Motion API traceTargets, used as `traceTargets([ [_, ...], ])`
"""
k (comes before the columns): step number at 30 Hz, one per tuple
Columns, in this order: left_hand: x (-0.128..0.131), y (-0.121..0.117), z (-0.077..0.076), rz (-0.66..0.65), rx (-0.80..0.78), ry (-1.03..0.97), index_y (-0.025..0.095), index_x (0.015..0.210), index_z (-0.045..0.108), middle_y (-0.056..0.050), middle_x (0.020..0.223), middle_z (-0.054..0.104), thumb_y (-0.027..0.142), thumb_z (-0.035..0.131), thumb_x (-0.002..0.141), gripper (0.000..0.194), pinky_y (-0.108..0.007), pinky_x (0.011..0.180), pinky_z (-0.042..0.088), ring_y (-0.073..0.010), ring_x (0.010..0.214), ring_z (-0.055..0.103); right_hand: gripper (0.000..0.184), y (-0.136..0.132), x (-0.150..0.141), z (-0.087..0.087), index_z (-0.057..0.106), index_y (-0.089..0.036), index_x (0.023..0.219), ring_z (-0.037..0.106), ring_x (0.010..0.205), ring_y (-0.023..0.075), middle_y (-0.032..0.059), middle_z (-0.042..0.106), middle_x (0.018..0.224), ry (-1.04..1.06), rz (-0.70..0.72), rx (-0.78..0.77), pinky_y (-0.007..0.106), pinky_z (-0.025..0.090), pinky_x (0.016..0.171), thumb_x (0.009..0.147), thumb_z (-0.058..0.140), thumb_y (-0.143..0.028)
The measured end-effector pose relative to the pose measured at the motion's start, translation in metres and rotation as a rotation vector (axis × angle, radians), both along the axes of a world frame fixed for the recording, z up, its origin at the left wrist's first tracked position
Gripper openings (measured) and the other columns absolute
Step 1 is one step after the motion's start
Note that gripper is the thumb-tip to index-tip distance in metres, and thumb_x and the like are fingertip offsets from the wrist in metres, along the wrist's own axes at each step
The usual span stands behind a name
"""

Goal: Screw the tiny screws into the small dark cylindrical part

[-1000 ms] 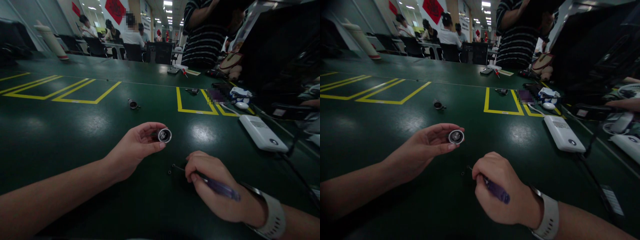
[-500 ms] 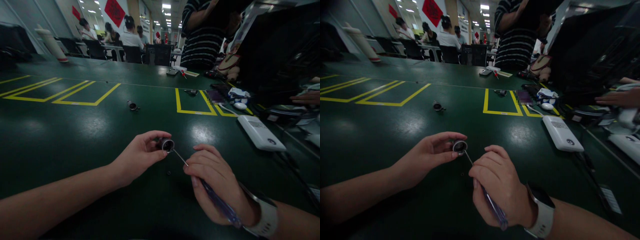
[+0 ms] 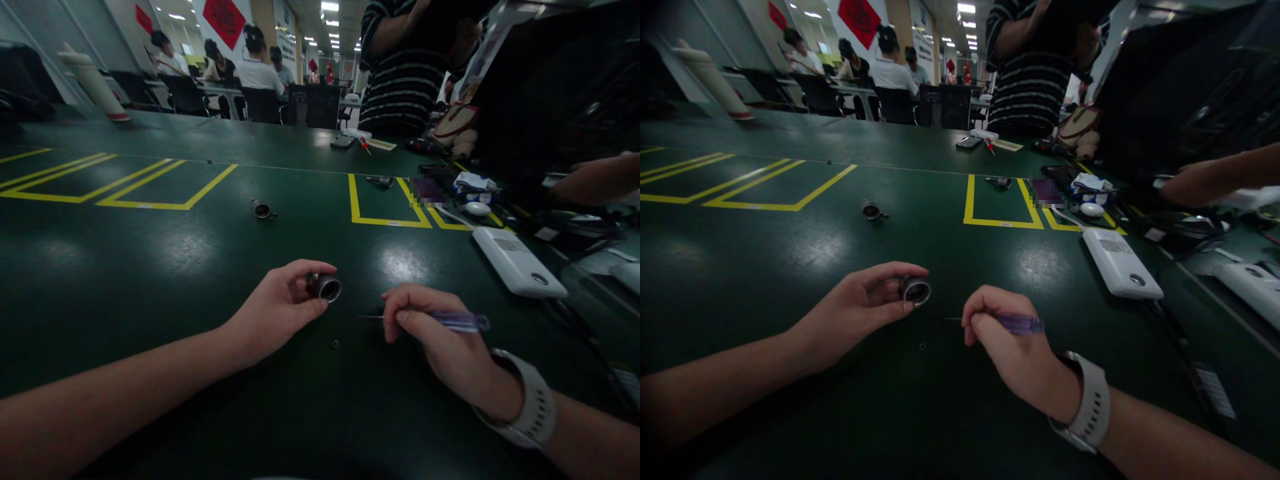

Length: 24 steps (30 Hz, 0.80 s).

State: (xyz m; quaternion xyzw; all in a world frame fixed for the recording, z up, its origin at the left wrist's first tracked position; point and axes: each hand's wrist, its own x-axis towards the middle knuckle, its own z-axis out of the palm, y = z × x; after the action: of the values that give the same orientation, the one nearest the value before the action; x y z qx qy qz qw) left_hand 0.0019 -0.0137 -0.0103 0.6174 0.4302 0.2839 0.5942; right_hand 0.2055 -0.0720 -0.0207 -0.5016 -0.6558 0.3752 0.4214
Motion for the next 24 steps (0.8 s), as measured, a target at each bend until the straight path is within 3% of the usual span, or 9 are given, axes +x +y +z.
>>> traceTargets([
  [3, -0.001, 0.001, -0.001, -0.005, -0.014, 0.011, 0.018, 0.109, 0.056, -0.002, 0.093, 0.070, 0.012, 0.063, 0.070, 0.040, -0.031, 0.081, 0.050, -0.0172, 0.090, 0.064, 0.017, 0.010, 0.012, 0.005, 0.057, -0.018, 0.059, 0.053, 0.051, 0.0138, -0.0002, 0.056, 0.050, 0.159, -0.003, -0.217, 0.029, 0.042, 0.056, 0.069, 0.044, -0.015],
  [6, -0.002, 0.001, -0.002, -0.013, -0.021, 0.013, 0.019, 0.109, 0.056, -0.001, 0.092, 0.070, 0.012, 0.063, 0.071, 0.040, -0.031, 0.081, 0.050, -0.0170, 0.090, 0.064, 0.017, 0.018, 0.021, 0.011, 0.055, -0.017, 0.052, 0.048, 0.045, 0.0122, -0.0004, 0.051, 0.044, 0.225, -0.065, -0.282, 0.026, 0.039, 0.049, 0.064, 0.044, -0.016],
  [17, 0.000, 0.001, 0.000, -0.017, -0.021, 0.023, 0.020, 0.110, 0.056, -0.001, 0.094, 0.070, 0.013, 0.064, 0.071, 0.040, -0.032, 0.084, 0.049, -0.0170, 0.092, 0.064, 0.016, 0.022, 0.025, 0.001, 0.058, -0.017, 0.060, 0.051, 0.051, 0.0116, -0.0014, 0.055, 0.051, 0.135, -0.039, -0.215, 0.024, 0.038, 0.051, 0.069, 0.045, -0.013],
  [24, 0.001, -0.001, 0.002, -0.027, -0.029, 0.011, 0.019, 0.109, 0.056, 0.000, 0.091, 0.069, 0.012, 0.064, 0.070, 0.040, -0.029, 0.081, 0.050, -0.0159, 0.089, 0.064, 0.016, 0.018, 0.020, 0.004, 0.058, -0.017, 0.064, 0.052, 0.055, 0.0131, -0.0007, 0.056, 0.056, 0.048, -0.001, -0.164, 0.026, 0.039, 0.053, 0.072, 0.043, -0.015],
])
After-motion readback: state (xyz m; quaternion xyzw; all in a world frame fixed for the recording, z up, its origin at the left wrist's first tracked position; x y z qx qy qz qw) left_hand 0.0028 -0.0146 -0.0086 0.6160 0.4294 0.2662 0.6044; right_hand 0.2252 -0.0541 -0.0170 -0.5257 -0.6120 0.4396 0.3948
